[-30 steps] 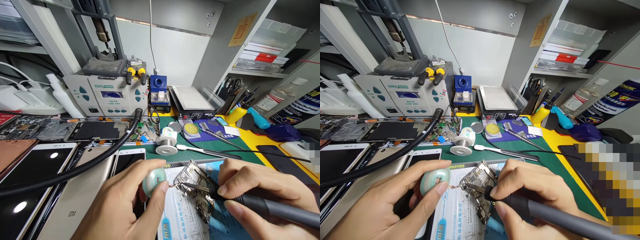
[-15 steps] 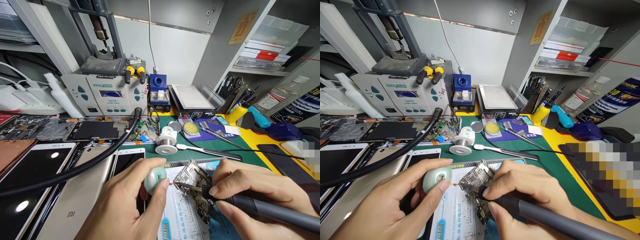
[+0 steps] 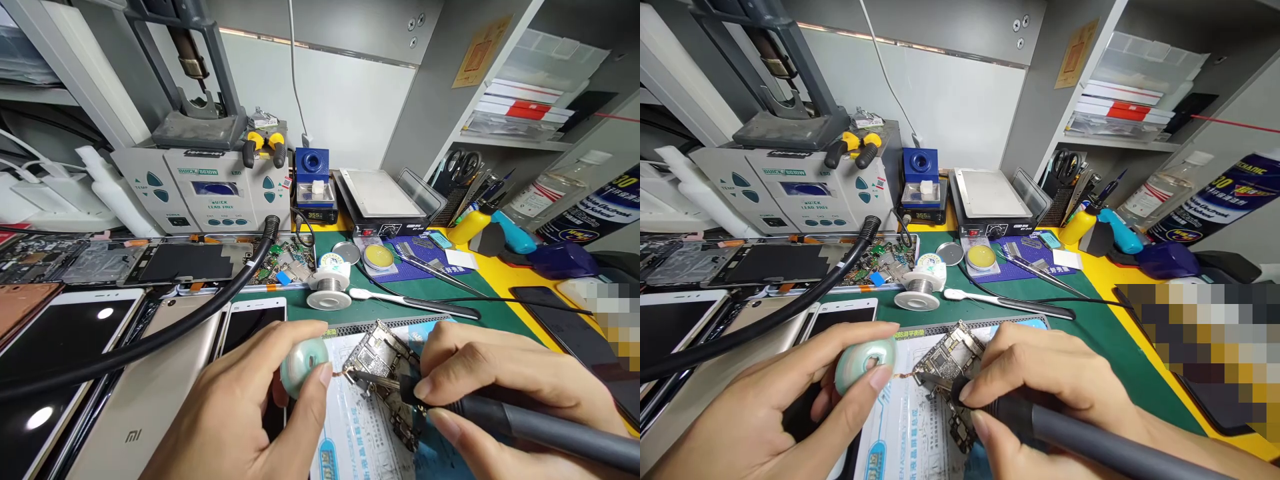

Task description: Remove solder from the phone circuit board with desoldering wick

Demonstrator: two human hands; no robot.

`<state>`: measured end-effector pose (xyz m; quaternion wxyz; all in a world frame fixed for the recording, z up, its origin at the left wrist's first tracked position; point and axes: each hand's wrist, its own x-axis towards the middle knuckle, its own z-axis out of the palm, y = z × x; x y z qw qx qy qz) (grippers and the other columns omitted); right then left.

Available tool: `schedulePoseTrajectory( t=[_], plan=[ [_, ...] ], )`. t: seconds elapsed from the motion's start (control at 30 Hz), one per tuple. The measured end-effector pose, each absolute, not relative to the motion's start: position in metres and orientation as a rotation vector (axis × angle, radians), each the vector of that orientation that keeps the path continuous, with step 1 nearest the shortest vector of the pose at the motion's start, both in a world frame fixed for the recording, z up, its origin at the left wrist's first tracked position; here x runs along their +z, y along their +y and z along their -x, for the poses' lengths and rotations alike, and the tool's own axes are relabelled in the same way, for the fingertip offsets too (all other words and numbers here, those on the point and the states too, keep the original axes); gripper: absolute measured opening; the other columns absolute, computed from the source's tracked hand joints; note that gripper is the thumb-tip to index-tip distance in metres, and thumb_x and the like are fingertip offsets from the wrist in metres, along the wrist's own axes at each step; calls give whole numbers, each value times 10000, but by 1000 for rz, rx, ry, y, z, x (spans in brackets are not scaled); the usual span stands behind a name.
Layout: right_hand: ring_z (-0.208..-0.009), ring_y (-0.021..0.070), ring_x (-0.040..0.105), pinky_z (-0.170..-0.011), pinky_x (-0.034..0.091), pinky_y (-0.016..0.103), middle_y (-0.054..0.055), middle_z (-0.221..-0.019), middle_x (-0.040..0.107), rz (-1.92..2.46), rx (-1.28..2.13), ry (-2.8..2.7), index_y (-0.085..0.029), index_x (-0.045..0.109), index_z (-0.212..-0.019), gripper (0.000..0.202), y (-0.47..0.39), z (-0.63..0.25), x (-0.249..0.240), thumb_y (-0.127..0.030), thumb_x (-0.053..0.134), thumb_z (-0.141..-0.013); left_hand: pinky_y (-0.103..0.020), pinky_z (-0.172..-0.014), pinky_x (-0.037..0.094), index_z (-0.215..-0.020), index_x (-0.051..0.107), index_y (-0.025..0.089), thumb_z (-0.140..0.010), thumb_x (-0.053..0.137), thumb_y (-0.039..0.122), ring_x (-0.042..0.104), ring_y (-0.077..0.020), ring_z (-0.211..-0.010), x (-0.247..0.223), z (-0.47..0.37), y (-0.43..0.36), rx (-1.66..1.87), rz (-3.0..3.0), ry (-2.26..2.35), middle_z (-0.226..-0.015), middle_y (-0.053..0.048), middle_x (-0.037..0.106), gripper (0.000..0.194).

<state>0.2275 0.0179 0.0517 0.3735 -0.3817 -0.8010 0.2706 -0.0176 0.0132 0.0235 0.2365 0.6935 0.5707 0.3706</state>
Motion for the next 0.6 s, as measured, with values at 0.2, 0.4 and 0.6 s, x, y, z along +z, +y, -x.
schedulePoseTrajectory(
  t=[0.2, 0.4, 0.6],
  plan=[
    [-608, 116, 667, -588, 545, 229, -39, -732, 699, 960, 719, -2037, -272, 699, -913, 315, 15, -232, 50, 8, 701, -769, -68, -409, 366, -1047, 696, 388, -921, 668, 350, 510, -16, -416, 21, 20, 14, 1194, -2022, 1543, -584, 142, 583, 135],
    [-602, 97, 657, -595, 548, 203, -50, -716, 683, 937, 711, -2051, -261, 695, -906, 305, 18, -232, 50, 11, 704, -766, -90, -416, 368, -1036, 694, 374, -932, 661, 365, 506, -35, -436, 23, 22, 13, 1147, -2099, 1627, -563, 118, 512, 110],
    [-657, 98, 705, -634, 564, 186, -43, -785, 726, 961, 711, -2034, -262, 723, -918, 327, 19, -228, 50, 25, 743, -763, -84, -406, 376, -1043, 699, 377, -936, 643, 384, 519, -29, -429, 24, 22, 13, 1097, -2085, 1638, -555, 124, 530, 120]
  ],
)
